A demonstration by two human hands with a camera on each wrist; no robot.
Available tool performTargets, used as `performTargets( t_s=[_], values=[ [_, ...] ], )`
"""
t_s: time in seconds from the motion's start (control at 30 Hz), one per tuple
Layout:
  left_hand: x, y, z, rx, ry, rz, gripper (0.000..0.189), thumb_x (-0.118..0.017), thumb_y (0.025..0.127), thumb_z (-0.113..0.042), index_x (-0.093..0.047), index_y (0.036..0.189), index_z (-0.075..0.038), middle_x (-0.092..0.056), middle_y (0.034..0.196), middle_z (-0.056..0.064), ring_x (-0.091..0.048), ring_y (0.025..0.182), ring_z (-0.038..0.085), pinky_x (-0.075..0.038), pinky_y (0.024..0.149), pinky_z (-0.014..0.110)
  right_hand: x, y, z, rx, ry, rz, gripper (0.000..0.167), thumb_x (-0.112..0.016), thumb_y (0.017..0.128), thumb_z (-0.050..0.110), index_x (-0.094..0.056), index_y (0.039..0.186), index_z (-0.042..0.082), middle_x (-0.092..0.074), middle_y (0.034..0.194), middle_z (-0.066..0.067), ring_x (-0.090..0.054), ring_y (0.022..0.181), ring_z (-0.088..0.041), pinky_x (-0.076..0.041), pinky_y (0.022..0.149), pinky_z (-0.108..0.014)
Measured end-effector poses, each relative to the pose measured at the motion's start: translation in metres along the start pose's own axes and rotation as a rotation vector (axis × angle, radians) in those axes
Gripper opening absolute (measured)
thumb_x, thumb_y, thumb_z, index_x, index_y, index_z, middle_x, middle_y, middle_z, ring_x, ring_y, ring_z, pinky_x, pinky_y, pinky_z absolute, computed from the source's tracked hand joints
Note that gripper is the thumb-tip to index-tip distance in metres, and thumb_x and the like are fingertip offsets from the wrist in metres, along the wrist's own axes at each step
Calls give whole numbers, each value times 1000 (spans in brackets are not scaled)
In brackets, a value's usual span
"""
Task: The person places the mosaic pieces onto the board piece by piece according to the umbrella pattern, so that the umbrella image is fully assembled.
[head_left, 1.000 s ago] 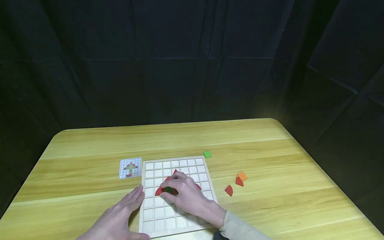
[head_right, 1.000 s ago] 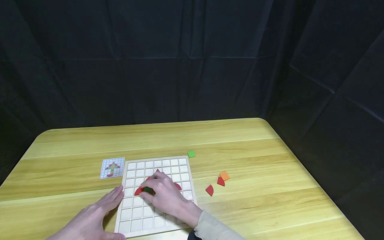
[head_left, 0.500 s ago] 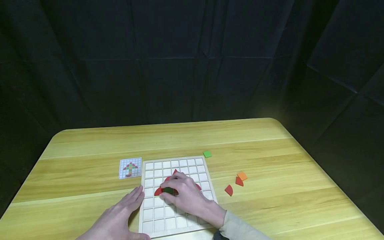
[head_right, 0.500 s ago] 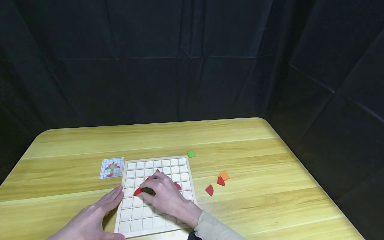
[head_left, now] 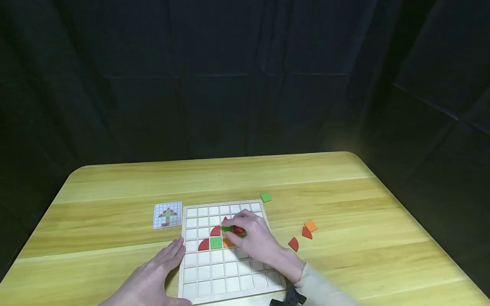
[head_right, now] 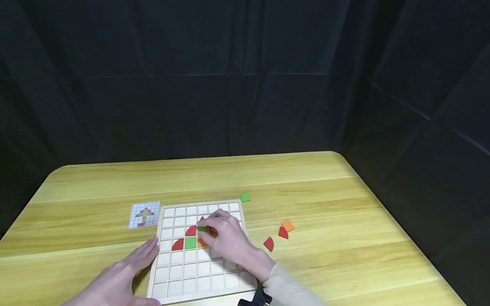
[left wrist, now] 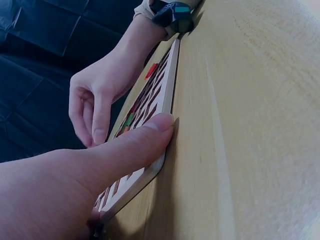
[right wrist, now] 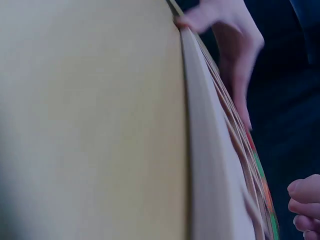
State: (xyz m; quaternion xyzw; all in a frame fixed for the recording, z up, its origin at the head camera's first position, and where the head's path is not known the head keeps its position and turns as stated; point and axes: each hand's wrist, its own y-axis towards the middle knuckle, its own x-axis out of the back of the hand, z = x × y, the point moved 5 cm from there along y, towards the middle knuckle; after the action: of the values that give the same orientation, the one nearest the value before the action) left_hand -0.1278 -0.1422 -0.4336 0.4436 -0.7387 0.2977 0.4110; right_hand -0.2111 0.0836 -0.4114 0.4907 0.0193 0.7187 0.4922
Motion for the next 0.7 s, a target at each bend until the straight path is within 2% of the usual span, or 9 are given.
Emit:
performTargets(
  t_s=[0.23,0.4,0.53,0.7],
  values=[
    [0,0,1,8,0,-7,123,-70,64,-82,-41,149,2,-32,162,15,-36,145,37,-46,104,54,30,-3,-45,-117,-41,-28,21,-80,84,7,-77,104,6,-70,95,-7,-67,84,-17,-57,67,-24],
    [0,-1,0,11,4,-5,123,-70,64,-82,-41,149,2,-33,161,15,-36,145,37,-48,102,55,55,-4,-79,-220,-108,-83,23,-79,85,8,-77,107,7,-73,99,-9,-68,90,-23,-58,71,-35],
    [-1,0,0,26,-13,15,124,-70,64,-82,-41,150,2,-32,162,15,-35,145,38,-46,103,56,69,-7,-99,-288,-135,-83,28,-79,85,10,-74,113,6,-73,107,-12,-68,100,-28,-58,81,-43],
    [-1,0,0,30,-12,19,124,-70,64,-82,-41,150,1,-31,162,15,-35,146,38,-46,103,56,76,-10,-112,-339,-175,-22,40,-77,88,16,-69,126,7,-69,119,-13,-63,114,-31,-52,94,-50]
  ],
)
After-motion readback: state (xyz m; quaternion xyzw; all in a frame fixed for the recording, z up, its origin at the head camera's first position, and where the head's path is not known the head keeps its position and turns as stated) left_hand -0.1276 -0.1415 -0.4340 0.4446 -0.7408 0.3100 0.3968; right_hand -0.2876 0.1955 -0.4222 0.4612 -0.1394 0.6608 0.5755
